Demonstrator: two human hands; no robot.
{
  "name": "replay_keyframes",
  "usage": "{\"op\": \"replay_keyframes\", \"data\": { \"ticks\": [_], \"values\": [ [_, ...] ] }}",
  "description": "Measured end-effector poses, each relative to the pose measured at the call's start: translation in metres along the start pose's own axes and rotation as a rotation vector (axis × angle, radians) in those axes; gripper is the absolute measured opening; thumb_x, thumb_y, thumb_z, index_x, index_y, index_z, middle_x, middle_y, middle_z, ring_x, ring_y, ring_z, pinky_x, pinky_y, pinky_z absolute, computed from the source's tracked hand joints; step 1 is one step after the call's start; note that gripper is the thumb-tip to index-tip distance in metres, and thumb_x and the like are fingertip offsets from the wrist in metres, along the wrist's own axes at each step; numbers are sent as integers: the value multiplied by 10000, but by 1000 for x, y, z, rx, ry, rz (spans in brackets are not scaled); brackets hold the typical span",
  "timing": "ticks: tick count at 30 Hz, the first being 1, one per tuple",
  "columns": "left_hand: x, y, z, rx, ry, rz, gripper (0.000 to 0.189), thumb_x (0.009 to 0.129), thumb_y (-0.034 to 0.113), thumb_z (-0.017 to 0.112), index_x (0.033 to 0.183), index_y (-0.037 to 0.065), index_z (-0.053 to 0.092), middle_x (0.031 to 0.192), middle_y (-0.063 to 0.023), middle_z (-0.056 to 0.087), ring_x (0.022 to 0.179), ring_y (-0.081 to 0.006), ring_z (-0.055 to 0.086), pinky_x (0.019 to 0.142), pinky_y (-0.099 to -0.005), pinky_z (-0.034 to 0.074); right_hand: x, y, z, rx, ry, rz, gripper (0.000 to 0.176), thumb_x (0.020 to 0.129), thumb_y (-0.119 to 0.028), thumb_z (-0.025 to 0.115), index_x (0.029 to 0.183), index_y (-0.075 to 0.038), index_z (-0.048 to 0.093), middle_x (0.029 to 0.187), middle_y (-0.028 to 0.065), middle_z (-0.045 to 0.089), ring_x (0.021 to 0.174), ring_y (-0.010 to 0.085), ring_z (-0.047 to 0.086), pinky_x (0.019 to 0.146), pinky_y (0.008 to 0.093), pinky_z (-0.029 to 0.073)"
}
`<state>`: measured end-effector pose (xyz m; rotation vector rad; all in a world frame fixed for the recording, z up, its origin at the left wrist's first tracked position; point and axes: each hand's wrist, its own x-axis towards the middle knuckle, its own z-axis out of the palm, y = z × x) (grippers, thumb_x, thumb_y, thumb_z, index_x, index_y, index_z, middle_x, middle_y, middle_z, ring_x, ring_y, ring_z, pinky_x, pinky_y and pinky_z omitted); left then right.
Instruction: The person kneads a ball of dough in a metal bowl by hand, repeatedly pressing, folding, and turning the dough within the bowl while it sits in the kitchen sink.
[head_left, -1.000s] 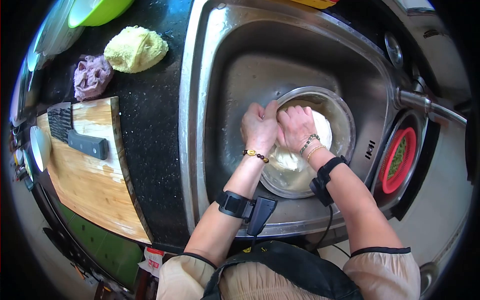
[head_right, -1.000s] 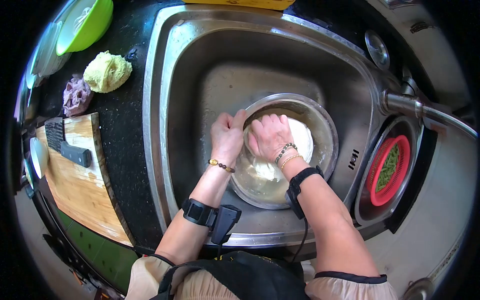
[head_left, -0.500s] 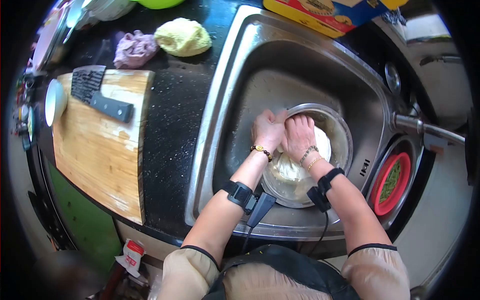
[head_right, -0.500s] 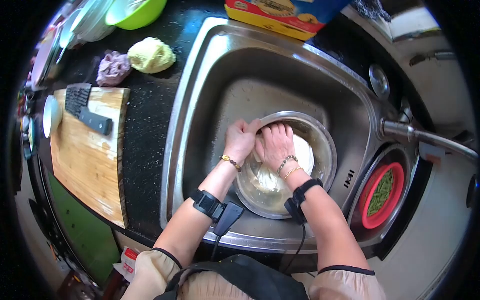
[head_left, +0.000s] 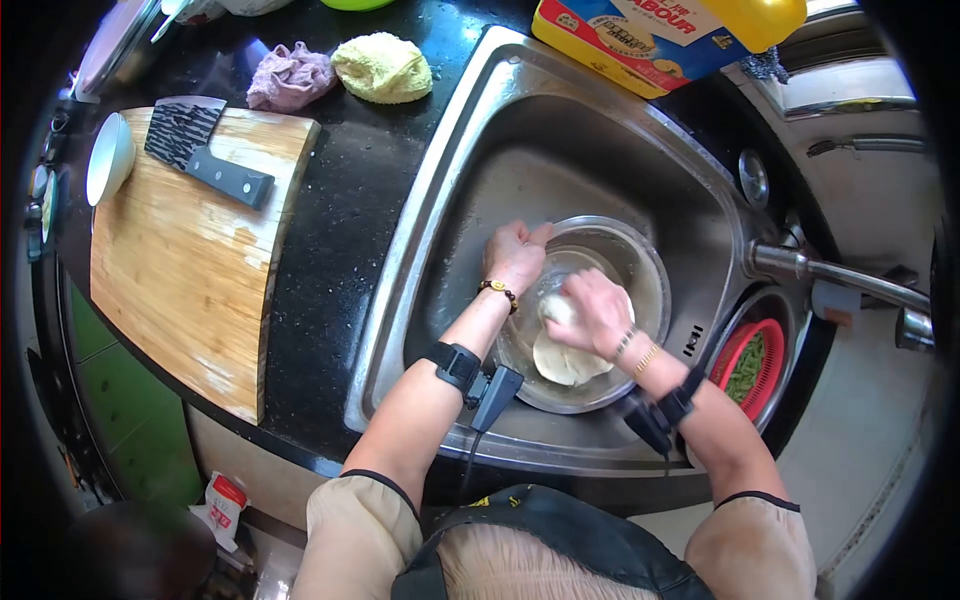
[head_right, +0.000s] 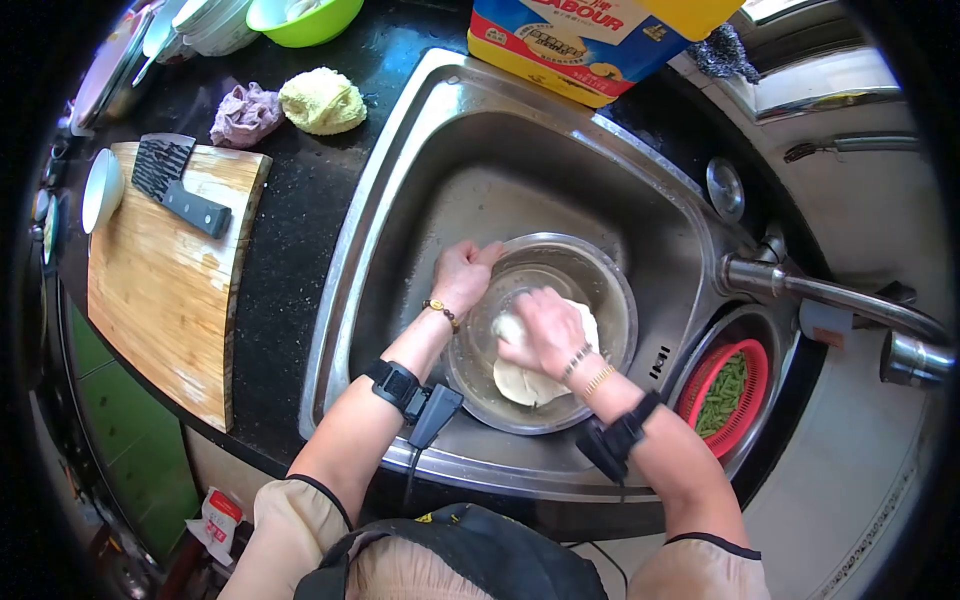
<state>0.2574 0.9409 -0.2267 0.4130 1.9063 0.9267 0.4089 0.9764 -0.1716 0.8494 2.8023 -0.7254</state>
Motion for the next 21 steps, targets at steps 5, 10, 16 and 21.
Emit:
{"op": "replay_keyframes", "data": {
  "ticks": [5, 10, 16, 21],
  "values": [
    [-3, 2, -3, 21, 19, 36, 424, 764, 387, 668, 622, 24, 503, 628, -184, 558, 597, -324, 540, 585, -415, 429, -57, 2, -42, 293, 373, 308, 333, 621, -218, 741, 791, -44, 513, 747, 123, 560, 689, 283, 570, 617, 362, 472],
    [3, -3, -1, -11, 39, 28, 421, 768, 389, 664, 634, 22, 505, 643, -187, 563, 621, -337, 547, 592, -419, 429, -86, -2, -49, 265, 244, 493, 384, 653, -267, 755, 815, -38, 493, 756, 128, 553, 706, 295, 566, 641, 377, 471],
    [0, 2, -3, 55, 52, 23, 426, 769, 402, 662, 662, 14, 524, 706, -204, 589, 695, -362, 574, 635, -424, 441, -102, 2, -63, -194, -213, 475, 470, 748, -390, 689, 850, 4, 453, 771, 201, 596, 729, 355, 616, 639, 434, 486],
    [1, 3, -4, 63, 35, 1, 415, 768, 407, 660, 698, 13, 548, 756, -216, 607, 747, -381, 586, 661, -429, 450, -84, -9, -46, -243, -261, 447, 492, 770, -417, 665, 858, 11, 438, 675, 196, 612, 666, 356, 634, 588, 426, 501]
  ]
}}
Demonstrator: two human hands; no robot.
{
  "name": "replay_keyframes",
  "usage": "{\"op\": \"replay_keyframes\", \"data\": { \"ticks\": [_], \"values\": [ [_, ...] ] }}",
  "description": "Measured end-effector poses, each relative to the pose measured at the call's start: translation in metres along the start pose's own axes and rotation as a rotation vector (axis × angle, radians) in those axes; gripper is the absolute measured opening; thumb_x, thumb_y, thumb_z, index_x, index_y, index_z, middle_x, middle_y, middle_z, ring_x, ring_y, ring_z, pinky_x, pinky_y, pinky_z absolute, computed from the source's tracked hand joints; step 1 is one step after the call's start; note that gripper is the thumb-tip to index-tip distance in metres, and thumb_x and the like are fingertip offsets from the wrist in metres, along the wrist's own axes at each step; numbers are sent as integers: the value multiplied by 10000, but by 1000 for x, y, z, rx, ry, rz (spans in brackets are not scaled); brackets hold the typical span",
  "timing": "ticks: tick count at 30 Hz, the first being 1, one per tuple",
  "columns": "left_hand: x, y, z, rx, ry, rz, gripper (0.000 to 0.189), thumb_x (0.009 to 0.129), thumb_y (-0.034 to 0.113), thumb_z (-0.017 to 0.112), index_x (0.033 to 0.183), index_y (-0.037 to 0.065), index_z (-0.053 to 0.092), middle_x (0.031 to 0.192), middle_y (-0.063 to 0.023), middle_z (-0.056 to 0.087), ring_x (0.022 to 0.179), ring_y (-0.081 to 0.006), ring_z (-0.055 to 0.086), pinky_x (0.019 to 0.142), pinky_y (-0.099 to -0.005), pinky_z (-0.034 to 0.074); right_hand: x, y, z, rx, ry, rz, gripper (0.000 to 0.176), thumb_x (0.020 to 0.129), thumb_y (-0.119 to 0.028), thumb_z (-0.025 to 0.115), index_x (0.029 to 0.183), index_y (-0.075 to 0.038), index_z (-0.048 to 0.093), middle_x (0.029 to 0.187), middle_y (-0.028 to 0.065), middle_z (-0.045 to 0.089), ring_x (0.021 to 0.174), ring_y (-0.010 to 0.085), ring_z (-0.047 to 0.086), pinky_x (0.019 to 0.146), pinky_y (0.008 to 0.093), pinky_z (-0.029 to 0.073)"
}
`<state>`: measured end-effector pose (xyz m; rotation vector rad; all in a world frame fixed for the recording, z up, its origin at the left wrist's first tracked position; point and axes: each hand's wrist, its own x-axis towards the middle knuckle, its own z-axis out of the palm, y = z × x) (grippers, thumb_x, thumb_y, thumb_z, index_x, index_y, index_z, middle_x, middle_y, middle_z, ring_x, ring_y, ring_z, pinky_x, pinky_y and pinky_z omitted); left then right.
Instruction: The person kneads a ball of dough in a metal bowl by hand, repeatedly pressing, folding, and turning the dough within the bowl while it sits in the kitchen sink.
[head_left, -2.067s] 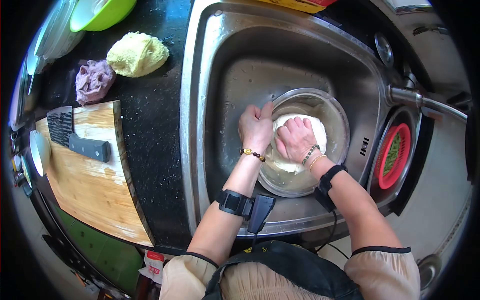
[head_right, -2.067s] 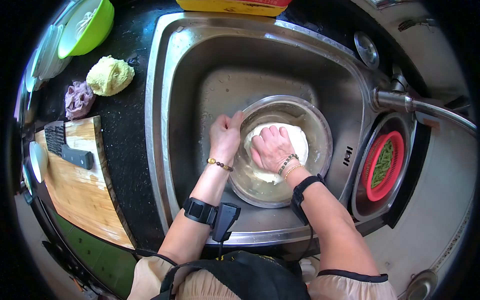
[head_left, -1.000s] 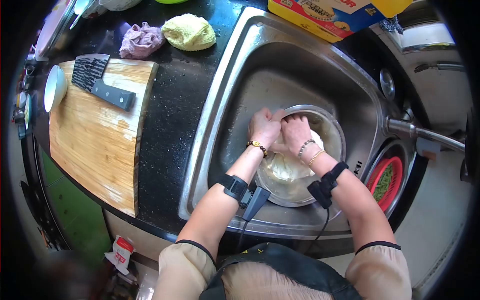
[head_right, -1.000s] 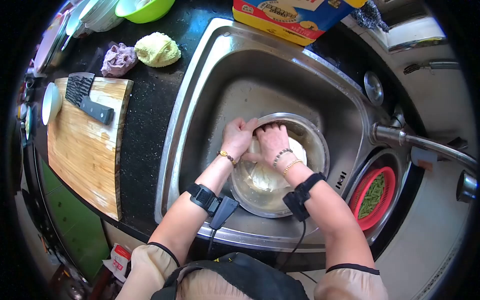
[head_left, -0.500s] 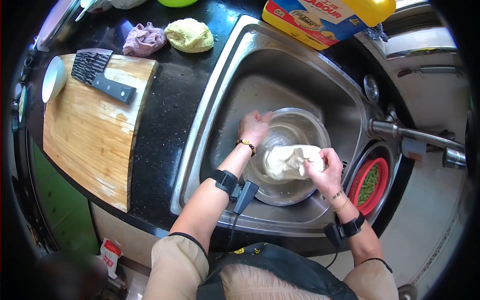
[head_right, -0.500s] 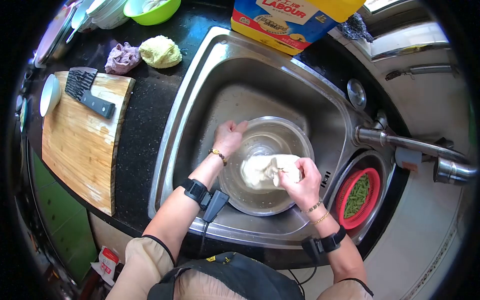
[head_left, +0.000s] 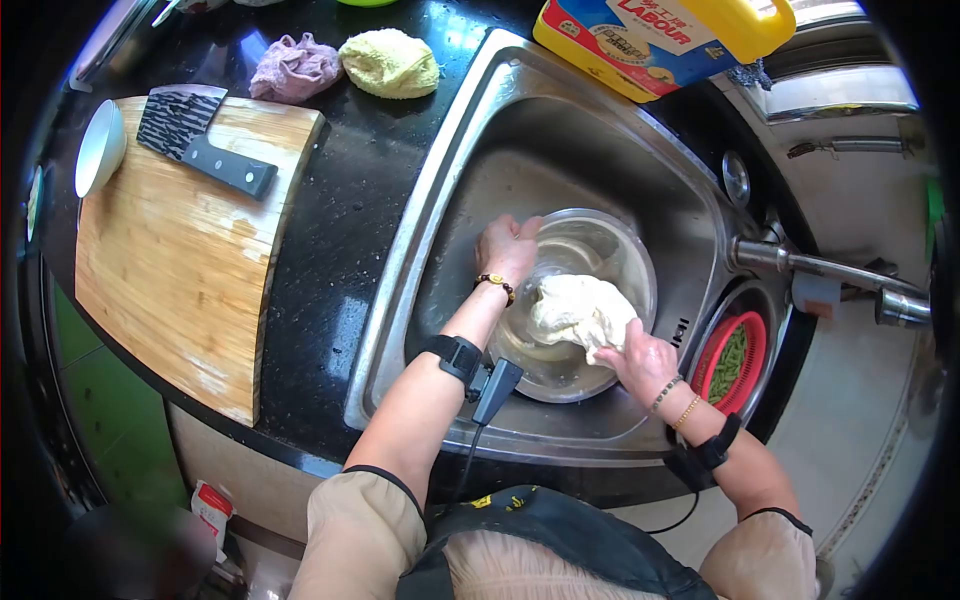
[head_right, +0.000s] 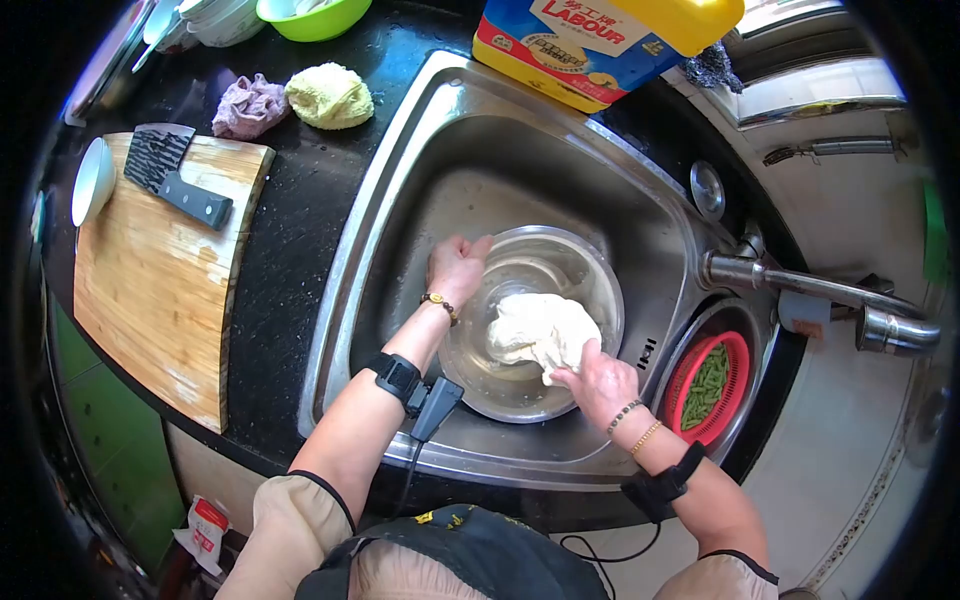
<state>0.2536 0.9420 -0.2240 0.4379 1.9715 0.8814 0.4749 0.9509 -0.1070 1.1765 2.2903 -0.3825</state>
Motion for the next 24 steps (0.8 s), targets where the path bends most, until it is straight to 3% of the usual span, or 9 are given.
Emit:
{"op": "replay_keyframes", "data": {
  "ticks": [11, 21, 24],
  "values": [
    [-5, 5, -2, 17, -7, -20, 389, 786, 414, 629, 762, 32, 560, 816, -210, 620, 794, -395, 588, 674, -445, 453, 24, -37, 27, -77, -185, 65, 531, 814, -461, 603, 917, 36, 448, 701, 194, 635, 723, 332, 653, 654, 392, 510],
    [-6, 5, -4, 2, 7, 22, 384, 791, 391, 626, 755, 16, 549, 807, -222, 614, 790, -407, 581, 666, -446, 448, 46, -70, 49, -164, -315, 238, 436, 826, -394, 615, 1011, -7, 538, 870, 107, 666, 835, 212, 670, 692, 300, 525],
    [-6, 4, -3, -2, 3, 37, 396, 791, 390, 627, 744, 5, 546, 790, -227, 610, 774, -411, 578, 660, -443, 443, 49, -77, 51, -241, -351, 184, 410, 843, -374, 595, 1045, -18, 587, 925, 101, 661, 890, 206, 661, 710, 289, 527]
  ]
}}
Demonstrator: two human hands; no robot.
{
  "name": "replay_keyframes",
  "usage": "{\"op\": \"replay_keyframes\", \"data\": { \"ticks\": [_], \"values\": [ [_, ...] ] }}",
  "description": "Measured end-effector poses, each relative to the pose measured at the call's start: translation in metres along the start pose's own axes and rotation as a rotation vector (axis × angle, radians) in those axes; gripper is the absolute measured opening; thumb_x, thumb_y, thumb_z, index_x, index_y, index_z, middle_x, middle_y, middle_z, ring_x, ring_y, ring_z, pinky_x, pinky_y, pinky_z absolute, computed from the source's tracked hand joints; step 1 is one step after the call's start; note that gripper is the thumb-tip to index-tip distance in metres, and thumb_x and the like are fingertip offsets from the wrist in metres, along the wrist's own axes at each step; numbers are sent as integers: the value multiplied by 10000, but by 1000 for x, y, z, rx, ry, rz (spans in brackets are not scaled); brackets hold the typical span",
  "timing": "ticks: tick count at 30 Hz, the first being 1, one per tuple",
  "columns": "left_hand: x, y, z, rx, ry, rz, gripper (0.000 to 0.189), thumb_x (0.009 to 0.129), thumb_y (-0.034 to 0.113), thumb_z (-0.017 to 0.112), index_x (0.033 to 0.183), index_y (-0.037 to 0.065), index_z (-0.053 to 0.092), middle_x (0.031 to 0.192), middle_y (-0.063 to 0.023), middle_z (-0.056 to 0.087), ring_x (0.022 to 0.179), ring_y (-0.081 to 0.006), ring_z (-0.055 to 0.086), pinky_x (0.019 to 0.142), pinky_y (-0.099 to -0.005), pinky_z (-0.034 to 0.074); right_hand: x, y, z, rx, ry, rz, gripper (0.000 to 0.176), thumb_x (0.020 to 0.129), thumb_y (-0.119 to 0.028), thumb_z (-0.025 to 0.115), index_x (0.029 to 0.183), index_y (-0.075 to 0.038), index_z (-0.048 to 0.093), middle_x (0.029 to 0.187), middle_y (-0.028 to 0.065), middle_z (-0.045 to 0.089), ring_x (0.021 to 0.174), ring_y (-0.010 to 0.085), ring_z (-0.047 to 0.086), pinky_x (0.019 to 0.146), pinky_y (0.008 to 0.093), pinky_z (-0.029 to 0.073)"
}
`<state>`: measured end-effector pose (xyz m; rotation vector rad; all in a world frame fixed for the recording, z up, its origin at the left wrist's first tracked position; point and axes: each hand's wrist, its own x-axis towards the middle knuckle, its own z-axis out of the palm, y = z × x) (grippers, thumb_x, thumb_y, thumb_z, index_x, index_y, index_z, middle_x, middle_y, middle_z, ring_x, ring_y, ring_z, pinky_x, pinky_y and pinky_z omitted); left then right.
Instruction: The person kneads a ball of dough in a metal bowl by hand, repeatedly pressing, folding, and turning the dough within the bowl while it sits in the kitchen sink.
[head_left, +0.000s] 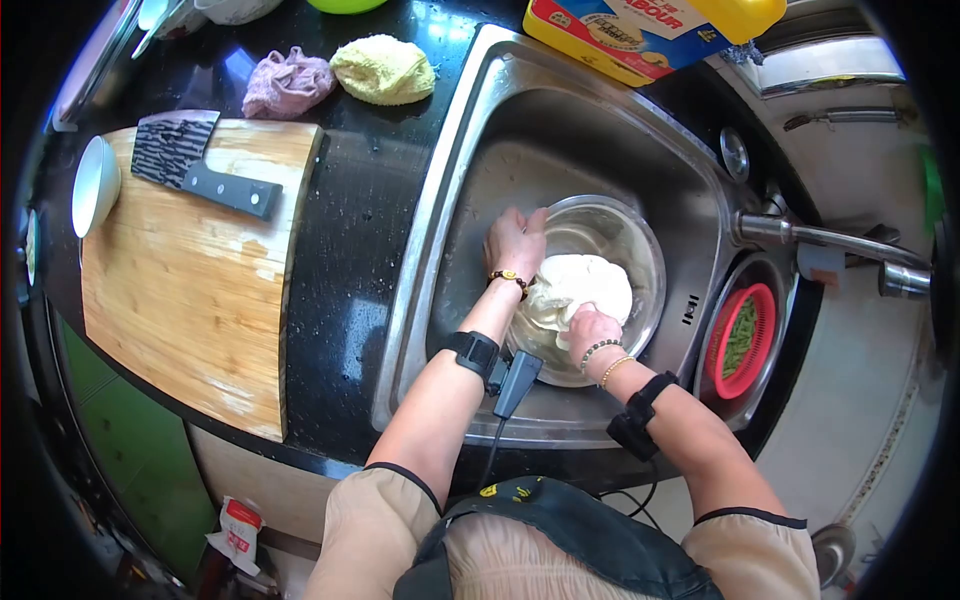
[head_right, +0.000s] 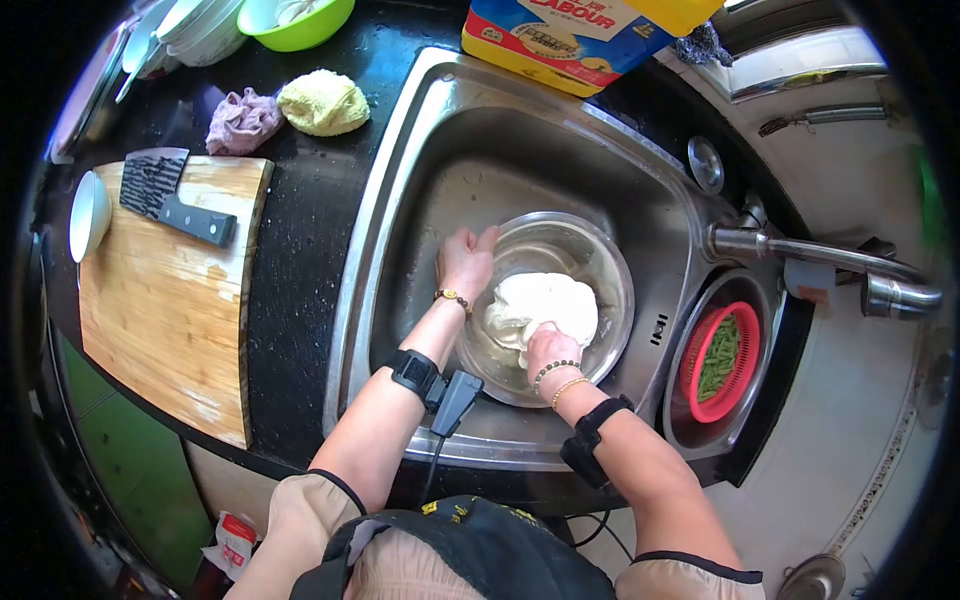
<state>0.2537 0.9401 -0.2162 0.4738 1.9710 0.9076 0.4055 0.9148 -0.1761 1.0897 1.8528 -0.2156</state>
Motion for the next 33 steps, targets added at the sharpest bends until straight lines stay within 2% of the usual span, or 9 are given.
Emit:
{"op": "replay_keyframes", "data": {
  "ticks": [4, 9, 15, 19, 25, 27, 29, 31, 33],
  "values": [
    [0, -1, 1, -2, 7, -16, 408, 790, 395, 630, 724, 2, 543, 754, -228, 601, 741, -411, 575, 646, -437, 438, 16, -4, 15, -23, 24, -25, 485, 786, -461, 641, 992, -24, 604, 923, 75, 660, 883, 179, 658, 715, 304, 522],
    [-2, 1, 0, 20, 16, -43, 418, 789, 401, 634, 699, 7, 528, 737, -219, 600, 721, -407, 572, 639, -435, 435, 27, -8, 6, 46, -162, -61, 226, 816, -162, 563, 997, -85, 675, 1045, 84, 658, 953, 196, 645, 741, 310, 536],
    [-1, -3, 5, 10, 38, -66, 407, 789, 406, 630, 710, 20, 525, 741, -209, 606, 732, -403, 580, 645, -441, 435, 36, -13, 9, 109, -127, -28, 265, 773, -220, 623, 990, -79, 677, 1012, 77, 670, 955, 214, 644, 798, 303, 517],
    [1, -4, 13, -15, 102, 14, 420, 777, 374, 665, 626, 23, 492, 579, -154, 523, 543, -263, 505, 544, -384, 411, 23, 0, 5, 153, -96, -52, 392, 727, -369, 660, 946, -44, 672, 970, 139, 661, 917, 256, 643, 793, 342, 513],
    [3, -2, 6, -40, 60, 6, 408, 771, 364, 673, 636, 22, 494, 604, -164, 532, 551, -255, 495, 564, -390, 421, -21, 25, -53, 156, 184, -387, 199, 758, -231, 584, 792, -37, 616, 807, 196, 641, 754, 294, 647, 665, 388, 513],
    [5, 0, 8, -52, 47, 0, 407, 770, 361, 675, 637, 23, 492, 611, -164, 537, 554, -250, 493, 569, -389, 424, 0, 21, -64, 306, 647, -525, 127, 765, -126, 549, 662, -52, 537, 692, 168, 604, 654, 325, 609, 601, 455, 476],
    [8, -4, 9, -32, 40, -23, 408, 770, 361, 675, 629, 26, 490, 608, -157, 540, 554, -236, 491, 564, -386, 424, 33, 9, -77, 190, 620, -642, 119, 755, -154, 541, 755, -47, 593, 796, 146, 638, 816, 293, 621, 726, 404, 470],
    [6, -3, 6, -24, 53, -21, 411, 772, 361, 675, 625, 28, 483, 596, -146, 542, 552, -230, 485, 557, -380, 423, 71, -12, -63, 181, 224, -624, 168, 759, -185, 531, 810, -52, 620, 842, 120, 636, 902, 284, 585, 771, 433, 436],
    [7, -4, 7, -35, 53, 11, 411, 775, 351, 679, 621, 29, 473, 580, -135, 528, 546, -207, 471, 551, -375, 421, 93, -22, -26, 185, 349, -671, 186, 763, -202, 527, 827, -63, 631, 861, 120, 634, 921, 277, 574, 774, 435, 428]
  ]
}}
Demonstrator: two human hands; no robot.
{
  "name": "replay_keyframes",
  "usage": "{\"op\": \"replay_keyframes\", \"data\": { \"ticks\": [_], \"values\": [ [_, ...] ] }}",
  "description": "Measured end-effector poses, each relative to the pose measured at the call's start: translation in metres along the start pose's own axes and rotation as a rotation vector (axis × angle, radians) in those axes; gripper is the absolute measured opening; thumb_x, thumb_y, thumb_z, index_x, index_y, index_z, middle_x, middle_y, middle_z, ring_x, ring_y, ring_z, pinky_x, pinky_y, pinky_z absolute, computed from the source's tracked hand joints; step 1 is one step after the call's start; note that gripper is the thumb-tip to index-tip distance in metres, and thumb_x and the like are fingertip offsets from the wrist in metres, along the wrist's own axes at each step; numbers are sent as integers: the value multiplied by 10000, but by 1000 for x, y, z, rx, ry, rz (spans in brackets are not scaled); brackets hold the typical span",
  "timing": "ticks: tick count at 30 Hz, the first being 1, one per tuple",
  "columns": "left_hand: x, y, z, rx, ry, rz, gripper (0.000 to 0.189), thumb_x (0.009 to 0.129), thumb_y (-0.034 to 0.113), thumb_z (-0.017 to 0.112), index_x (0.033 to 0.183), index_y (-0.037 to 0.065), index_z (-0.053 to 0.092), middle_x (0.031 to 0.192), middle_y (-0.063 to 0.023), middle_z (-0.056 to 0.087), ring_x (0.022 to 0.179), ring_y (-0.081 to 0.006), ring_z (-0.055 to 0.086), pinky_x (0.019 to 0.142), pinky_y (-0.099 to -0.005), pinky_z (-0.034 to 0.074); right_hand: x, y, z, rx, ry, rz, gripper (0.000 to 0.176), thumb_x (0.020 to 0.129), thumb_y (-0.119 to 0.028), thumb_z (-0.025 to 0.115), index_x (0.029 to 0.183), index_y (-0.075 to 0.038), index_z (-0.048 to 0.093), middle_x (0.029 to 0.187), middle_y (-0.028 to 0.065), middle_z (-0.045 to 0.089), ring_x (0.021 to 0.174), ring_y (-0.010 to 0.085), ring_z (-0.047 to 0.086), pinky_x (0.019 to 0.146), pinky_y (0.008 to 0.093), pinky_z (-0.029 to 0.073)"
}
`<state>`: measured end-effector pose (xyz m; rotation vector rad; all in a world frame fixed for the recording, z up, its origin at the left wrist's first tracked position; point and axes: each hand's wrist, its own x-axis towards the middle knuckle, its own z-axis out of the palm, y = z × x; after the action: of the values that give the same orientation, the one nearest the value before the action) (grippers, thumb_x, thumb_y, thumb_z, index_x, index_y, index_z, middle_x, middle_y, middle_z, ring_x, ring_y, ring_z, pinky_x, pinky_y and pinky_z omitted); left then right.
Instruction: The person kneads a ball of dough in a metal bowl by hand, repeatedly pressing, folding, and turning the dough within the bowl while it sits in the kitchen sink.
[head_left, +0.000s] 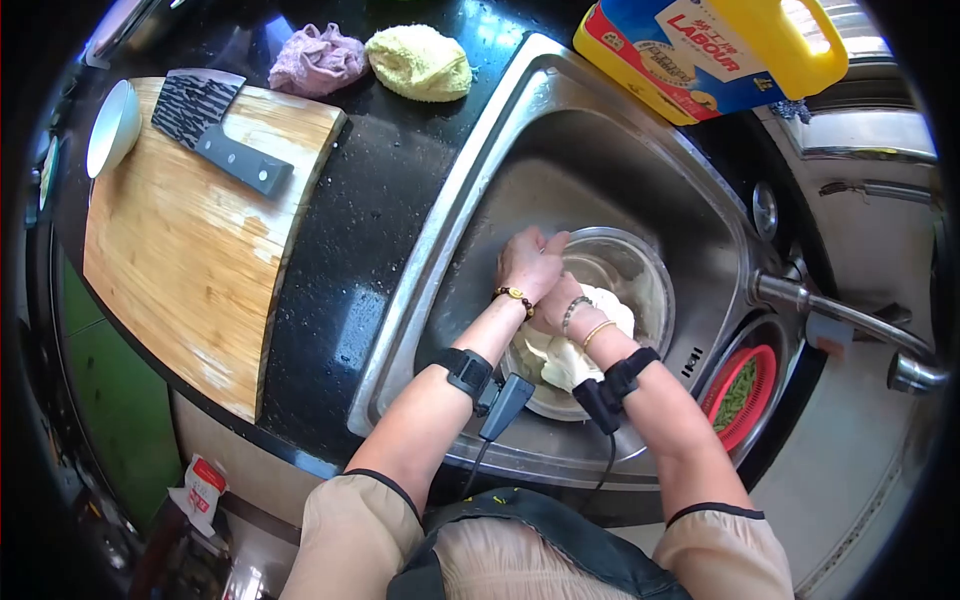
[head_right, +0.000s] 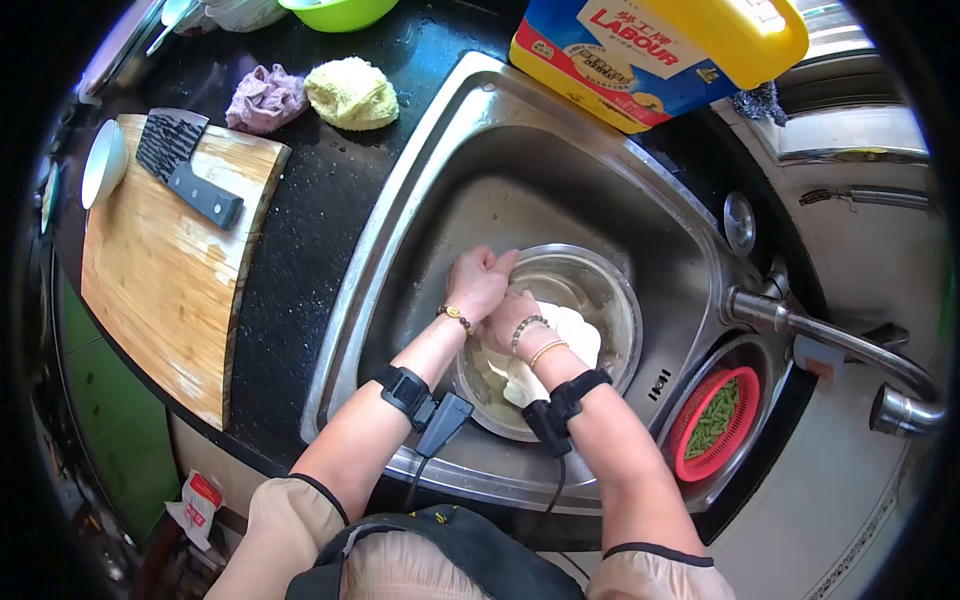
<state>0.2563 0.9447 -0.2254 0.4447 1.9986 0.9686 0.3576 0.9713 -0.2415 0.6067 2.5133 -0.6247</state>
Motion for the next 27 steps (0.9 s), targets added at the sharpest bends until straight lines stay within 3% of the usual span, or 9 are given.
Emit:
{"op": "replay_keyframes", "data": {
  "ticks": [4, 6, 12, 16, 20, 21, 22, 24, 27],
  "values": [
    [-1, 4, -1, -49, -43, -29, 410, 779, 338, 677, 614, 31, 460, 562, -122, 498, 534, -182, 447, 540, -365, 416, -34, -11, -10, 16, 156, -69, 198, 769, -258, 550, 770, -81, 640, 879, 128, 626, 928, 244, 557, 806, 414, 403],
    [-2, 3, -4, -3, -104, -53, 402, 768, 389, 658, 698, 16, 524, 718, -212, 590, 692, -374, 573, 622, -428, 443, -66, -17, -27, 4, 200, -112, 203, 758, -273, 576, 730, -79, 627, 842, 122, 616, 895, 239, 552, 806, 407, 398],
    [-4, 9, -7, 39, -115, -63, 401, 768, 388, 659, 678, 23, 519, 691, -202, 583, 662, -370, 565, 606, -422, 438, -162, -2, -53, 27, 450, -23, 211, 711, -234, 665, 607, -81, 564, 641, 83, 537, 710, 246, 524, 754, 392, 389],
    [-3, 7, -5, 16, -112, -69, 401, 766, 397, 657, 683, 25, 532, 701, -200, 592, 677, -370, 576, 613, -425, 441, -158, 15, -33, -1, 564, 130, 252, 691, -152, 692, 541, -86, 500, 549, 62, 485, 610, 262, 503, 697, 389, 370],
    [-1, 2, -4, 10, -88, -36, 401, 765, 406, 649, 690, 27, 542, 710, -199, 598, 697, -373, 582, 630, -428, 443, -128, 13, -40, -24, 735, 157, 180, 683, -124, 683, 748, -81, 521, 794, 94, 544, 780, 277, 516, 710, 406, 356],
    [-2, 3, -3, 1, -99, -37, 402, 764, 408, 647, 689, 27, 542, 711, -201, 598, 702, -375, 581, 636, -428, 443, -133, 17, -37, -35, 669, 139, 281, 687, -162, 668, 920, -72, 539, 1001, 127, 541, 971, 302, 509, 819, 434, 361],
    [-2, 2, -2, 2, -102, -37, 402, 764, 408, 647, 689, 27, 542, 711, -201, 598, 702, -375, 581, 636, -428, 443, -135, 18, -35, -35, 669, 142, 281, 687, -162, 668, 920, -72, 539, 1001, 127, 541, 971, 302, 509, 819, 434, 361],
    [-2, 1, -1, 12, -37, 24, 426, 770, 370, 677, 602, 30, 481, 551, -129, 503, 522, -206, 468, 537, -371, 407, -137, 17, -29, -108, 563, 63, 348, 697, -226, 645, 993, -62, 565, 1099, 148, 531, 1104, 308, 479, 938, 458, 324],
    [-3, 0, 1, 13, -14, 18, 422, 771, 368, 671, 606, 28, 484, 550, -131, 499, 519, -218, 471, 534, -371, 405, -138, 15, -13, -157, 456, 47, 393, 709, -307, 608, 1024, -73, 575, 1166, 123, 510, 1173, 291, 441, 987, 482, 283]
  ]
}}
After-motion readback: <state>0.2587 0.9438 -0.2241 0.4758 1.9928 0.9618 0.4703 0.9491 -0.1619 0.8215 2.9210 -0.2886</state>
